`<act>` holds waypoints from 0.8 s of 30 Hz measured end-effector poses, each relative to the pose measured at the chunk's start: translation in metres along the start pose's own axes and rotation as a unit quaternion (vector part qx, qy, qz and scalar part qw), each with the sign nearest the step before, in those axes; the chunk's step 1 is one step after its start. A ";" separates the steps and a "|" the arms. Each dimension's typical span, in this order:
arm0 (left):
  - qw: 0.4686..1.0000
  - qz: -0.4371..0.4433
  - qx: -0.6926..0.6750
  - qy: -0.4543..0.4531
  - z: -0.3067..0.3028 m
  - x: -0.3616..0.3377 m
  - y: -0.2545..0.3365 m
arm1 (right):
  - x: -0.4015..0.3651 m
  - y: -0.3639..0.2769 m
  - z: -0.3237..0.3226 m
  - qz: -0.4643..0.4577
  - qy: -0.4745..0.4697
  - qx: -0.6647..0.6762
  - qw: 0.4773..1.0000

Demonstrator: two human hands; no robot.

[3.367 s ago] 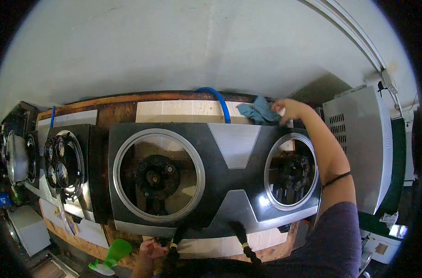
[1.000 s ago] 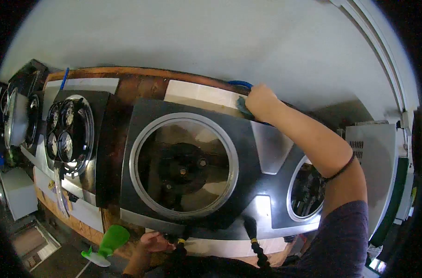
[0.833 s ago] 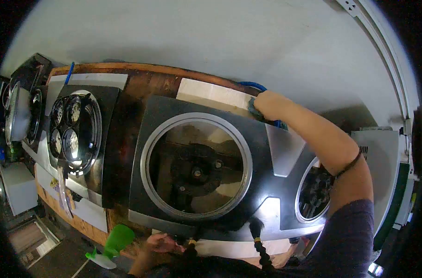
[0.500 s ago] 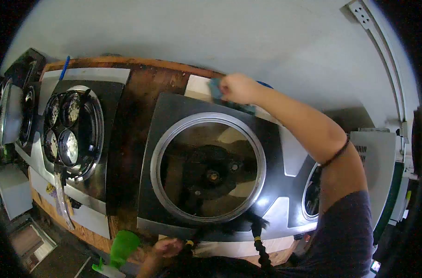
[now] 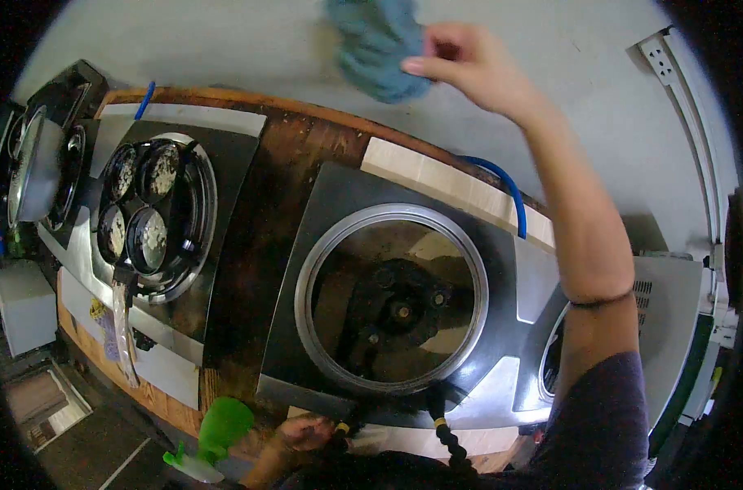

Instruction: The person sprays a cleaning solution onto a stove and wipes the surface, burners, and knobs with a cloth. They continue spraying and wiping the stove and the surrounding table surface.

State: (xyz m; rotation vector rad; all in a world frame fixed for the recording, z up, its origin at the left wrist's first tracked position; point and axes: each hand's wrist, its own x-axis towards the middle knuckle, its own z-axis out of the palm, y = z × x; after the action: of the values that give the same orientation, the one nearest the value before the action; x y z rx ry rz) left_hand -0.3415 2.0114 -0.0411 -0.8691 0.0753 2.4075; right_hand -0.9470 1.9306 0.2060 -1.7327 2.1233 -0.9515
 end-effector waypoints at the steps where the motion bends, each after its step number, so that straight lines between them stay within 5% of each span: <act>1: 1.000 0.005 -0.001 -0.012 0.002 -0.001 0.001 | -0.015 -0.005 -0.011 0.005 0.002 -0.032 0.999; 5: 0.999 0.025 -0.014 -0.044 -0.006 -0.001 -0.004 | -0.066 0.011 -0.011 0.192 -0.103 -0.079 0.973; 7: 0.997 0.037 -0.025 -0.066 -0.015 0.002 -0.011 | -0.089 0.029 0.015 0.211 -0.145 -0.076 0.964; 11: 0.990 0.064 -0.040 -0.116 -0.010 0.012 -0.020 | -0.097 0.075 0.070 0.136 -0.189 -0.045 0.972; 13: 0.993 0.084 0.058 -0.054 0.033 0.005 0.003 | -0.081 0.077 0.094 0.086 -0.174 -0.032 0.980; 18: 0.990 0.012 0.068 -0.126 0.043 -0.001 0.027 | -0.010 0.081 0.157 -0.067 -0.157 -0.037 0.985; 21: 0.992 0.020 -0.004 -0.127 0.000 0.018 -0.008 | 0.034 0.058 0.186 -0.055 -0.198 -0.087 0.975; 23: 0.993 0.038 -0.032 -0.108 -0.039 0.034 -0.037 | 0.056 0.063 0.186 -0.097 -0.111 -0.016 0.989; 24: 0.994 0.037 -0.024 -0.096 -0.040 0.033 -0.039 | 0.073 0.056 0.169 -0.018 -0.118 0.040 0.992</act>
State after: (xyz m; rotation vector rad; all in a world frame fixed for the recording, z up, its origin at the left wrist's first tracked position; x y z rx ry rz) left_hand -0.3182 2.0505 -0.0875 -0.6622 -0.0255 2.5599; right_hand -0.9159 1.8110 0.0589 -1.7523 1.8865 -0.7854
